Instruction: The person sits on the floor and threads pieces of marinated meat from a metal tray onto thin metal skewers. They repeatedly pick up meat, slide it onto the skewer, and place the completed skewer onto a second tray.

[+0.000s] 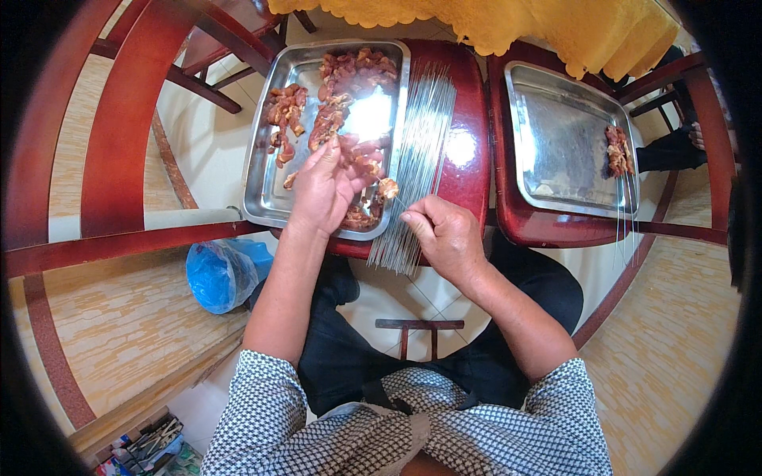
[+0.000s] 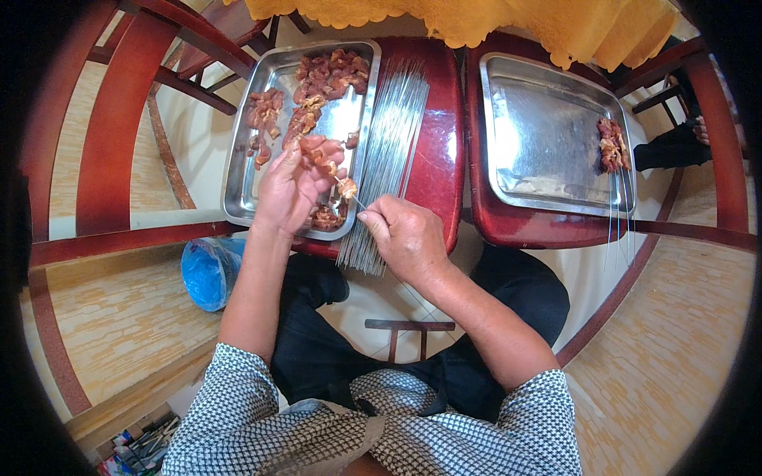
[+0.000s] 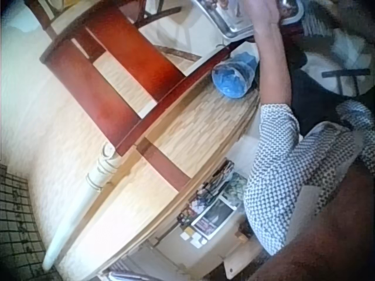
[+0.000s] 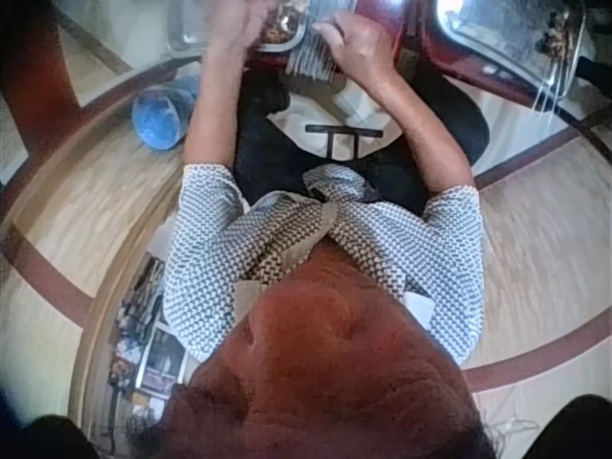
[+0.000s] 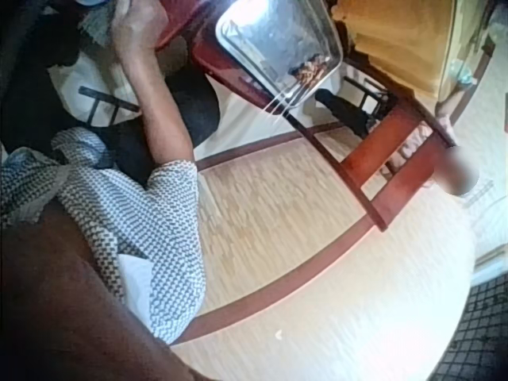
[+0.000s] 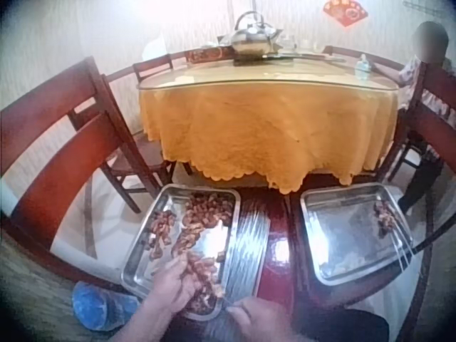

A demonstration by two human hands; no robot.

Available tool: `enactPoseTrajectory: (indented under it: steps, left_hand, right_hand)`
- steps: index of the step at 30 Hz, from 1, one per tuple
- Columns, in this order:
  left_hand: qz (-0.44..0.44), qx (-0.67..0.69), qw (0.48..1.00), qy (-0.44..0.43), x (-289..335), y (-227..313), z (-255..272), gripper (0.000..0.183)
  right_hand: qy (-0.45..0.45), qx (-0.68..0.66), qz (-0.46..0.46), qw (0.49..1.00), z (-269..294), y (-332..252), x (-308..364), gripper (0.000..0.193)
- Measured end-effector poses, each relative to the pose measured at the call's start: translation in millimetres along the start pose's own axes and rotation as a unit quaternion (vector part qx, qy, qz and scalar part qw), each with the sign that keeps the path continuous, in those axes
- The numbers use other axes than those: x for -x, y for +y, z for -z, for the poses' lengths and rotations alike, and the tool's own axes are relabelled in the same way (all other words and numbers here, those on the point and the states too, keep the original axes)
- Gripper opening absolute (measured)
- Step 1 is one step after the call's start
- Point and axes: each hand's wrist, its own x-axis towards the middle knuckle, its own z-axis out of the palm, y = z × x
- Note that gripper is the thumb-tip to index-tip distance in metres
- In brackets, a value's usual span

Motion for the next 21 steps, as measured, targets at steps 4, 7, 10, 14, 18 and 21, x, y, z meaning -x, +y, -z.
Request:
enactPoseTrajectory:
  steps: [4, 7, 10, 14, 18, 21]
  left_hand:
    - [-0.016, -0.021, 1.0, 0.015, -4.2, 0.5, 10.2, 0.023]
    - [-0.016, -0.027, 0.999, 0.028, -4.1, -1.5, 9.9, 0.021]
    - [-0.018, -0.046, 0.999, 0.022, -4.0, -2.2, 7.7, 0.02]
    - [-0.03, -0.049, 0.998, 0.002, -3.8, -6.4, 8.1, 0.021]
    - [-0.021, -0.037, 0.999, -0.005, -2.8, -6.4, 5.3, 0.022]
    - [-0.006, 0.001, 1.0, -0.024, -3.4, -7.0, 8.1, 0.022]
  right_hand:
    - [-0.012, -0.018, -0.011, 1.0, -1.8, 0.5, 1.4, 0.016]
    - [-0.02, -0.01, 0.001, 1.0, -0.8, -0.5, 2.3, 0.016]
    - [-0.025, 0.01, -0.005, 1.0, 1.5, -1.7, 2.3, 0.013]
    - [-0.017, 0.018, -0.005, 1.0, 1.8, -4.4, 1.7, 0.013]
    - [0.008, 0.023, 0.021, 0.999, -1.5, -1.2, 2.0, 0.016]
    - [0.015, 0.042, 0.031, 0.999, -4.4, 1.8, 2.6, 0.016]
